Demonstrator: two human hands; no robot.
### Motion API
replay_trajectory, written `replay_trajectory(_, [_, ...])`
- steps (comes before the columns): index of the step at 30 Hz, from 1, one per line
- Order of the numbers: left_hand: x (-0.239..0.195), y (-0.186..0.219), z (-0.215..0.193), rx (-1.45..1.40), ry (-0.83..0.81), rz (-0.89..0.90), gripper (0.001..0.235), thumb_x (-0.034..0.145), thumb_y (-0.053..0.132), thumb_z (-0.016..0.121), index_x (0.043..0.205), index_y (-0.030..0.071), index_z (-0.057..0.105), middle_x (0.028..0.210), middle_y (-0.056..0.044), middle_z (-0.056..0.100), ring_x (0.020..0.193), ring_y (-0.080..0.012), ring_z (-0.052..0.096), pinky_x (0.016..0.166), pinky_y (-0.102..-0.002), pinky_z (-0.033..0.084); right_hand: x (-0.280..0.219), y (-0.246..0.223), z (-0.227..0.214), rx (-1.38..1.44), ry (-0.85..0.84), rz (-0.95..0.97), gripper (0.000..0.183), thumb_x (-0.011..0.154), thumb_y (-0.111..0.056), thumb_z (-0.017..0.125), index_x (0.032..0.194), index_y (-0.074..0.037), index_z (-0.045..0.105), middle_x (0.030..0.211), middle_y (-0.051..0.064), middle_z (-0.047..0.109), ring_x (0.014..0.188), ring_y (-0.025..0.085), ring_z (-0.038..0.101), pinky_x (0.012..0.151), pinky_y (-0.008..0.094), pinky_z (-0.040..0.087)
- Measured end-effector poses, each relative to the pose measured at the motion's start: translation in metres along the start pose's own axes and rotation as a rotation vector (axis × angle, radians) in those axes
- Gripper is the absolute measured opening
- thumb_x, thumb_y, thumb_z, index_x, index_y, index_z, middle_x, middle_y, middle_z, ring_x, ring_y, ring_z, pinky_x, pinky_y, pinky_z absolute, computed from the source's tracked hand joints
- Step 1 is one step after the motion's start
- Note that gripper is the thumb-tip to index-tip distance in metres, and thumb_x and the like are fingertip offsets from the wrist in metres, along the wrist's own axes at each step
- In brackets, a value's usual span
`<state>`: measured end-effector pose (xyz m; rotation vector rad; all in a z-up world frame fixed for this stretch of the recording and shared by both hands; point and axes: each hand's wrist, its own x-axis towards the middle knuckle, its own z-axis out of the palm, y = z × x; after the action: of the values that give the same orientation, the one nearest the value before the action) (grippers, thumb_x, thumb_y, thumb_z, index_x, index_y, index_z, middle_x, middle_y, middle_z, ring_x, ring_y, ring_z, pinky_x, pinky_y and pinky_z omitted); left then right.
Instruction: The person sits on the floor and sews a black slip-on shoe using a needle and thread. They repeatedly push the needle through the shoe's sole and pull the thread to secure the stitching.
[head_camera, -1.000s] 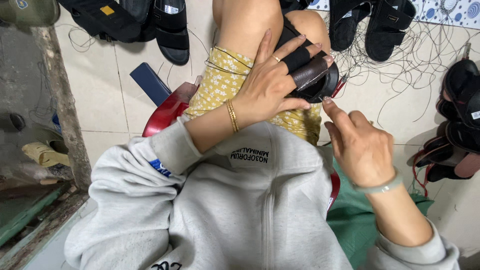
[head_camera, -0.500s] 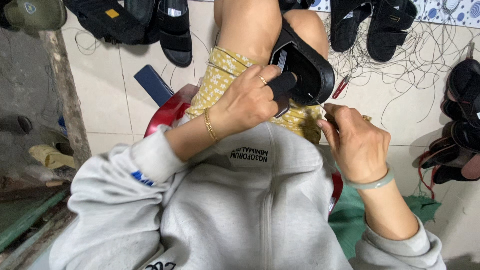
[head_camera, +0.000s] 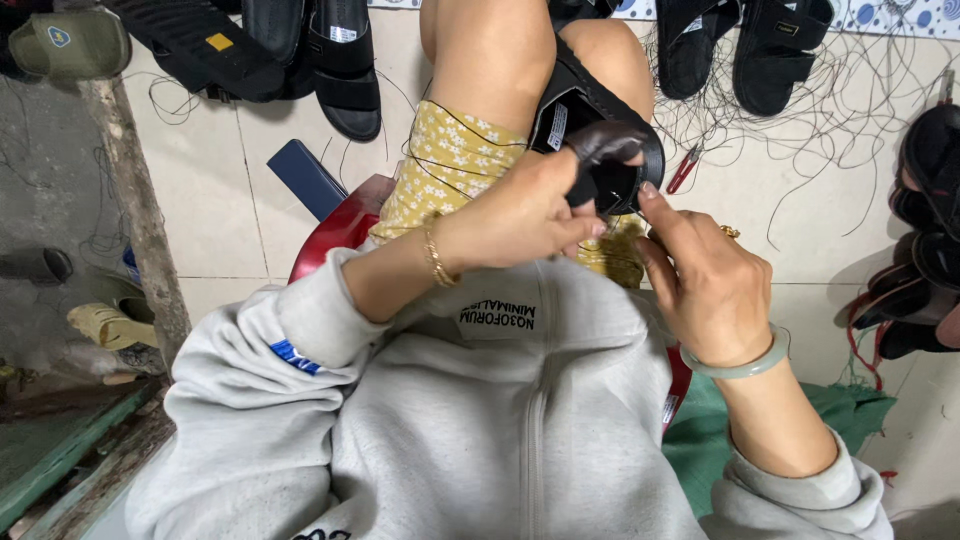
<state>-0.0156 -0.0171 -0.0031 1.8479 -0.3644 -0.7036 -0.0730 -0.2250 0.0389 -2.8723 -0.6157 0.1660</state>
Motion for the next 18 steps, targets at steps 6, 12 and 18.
replay_trajectory(6, [0.006,-0.028,0.001,0.247,-0.032,0.381,0.036,0.070,0.022,0.082,0.085,0.010,0.052,0.061,-0.004,0.056,0.055,-0.0236,0.058,0.054,-0.037,0.041,-0.001,-0.006,-0.045,-0.315,-0.372,0.136,0.057,0.088,-0.029,0.049,0.143,-0.040,0.039,0.073,-0.003,0.056,0.047,0.025,0.061,0.035,0.043,0.048])
replay_trajectory(12, [0.015,-0.037,0.022,0.466,0.243,0.482,0.040,0.087,0.035,0.064,0.064,0.004,0.054,0.064,-0.014,0.047,0.047,-0.0341,0.048,0.039,-0.046,0.036,-0.049,0.009,-0.080,-0.795,-0.358,0.055,0.054,0.097,-0.040,0.050,0.147,-0.055,0.039,0.081,-0.017,0.053,0.051,0.006,0.053,0.040,0.021,0.039])
replay_trajectory(18, [0.018,-0.046,0.011,0.282,0.314,0.504,0.035,0.090,0.020,0.058,0.063,-0.002,0.055,0.055,-0.012,0.048,0.040,-0.0236,0.044,0.037,-0.038,0.034,-0.026,0.008,-0.058,-0.068,-0.669,0.272,0.103,0.070,-0.055,0.055,0.151,-0.021,0.003,0.083,-0.006,0.069,0.063,0.028,0.069,0.062,0.044,0.054])
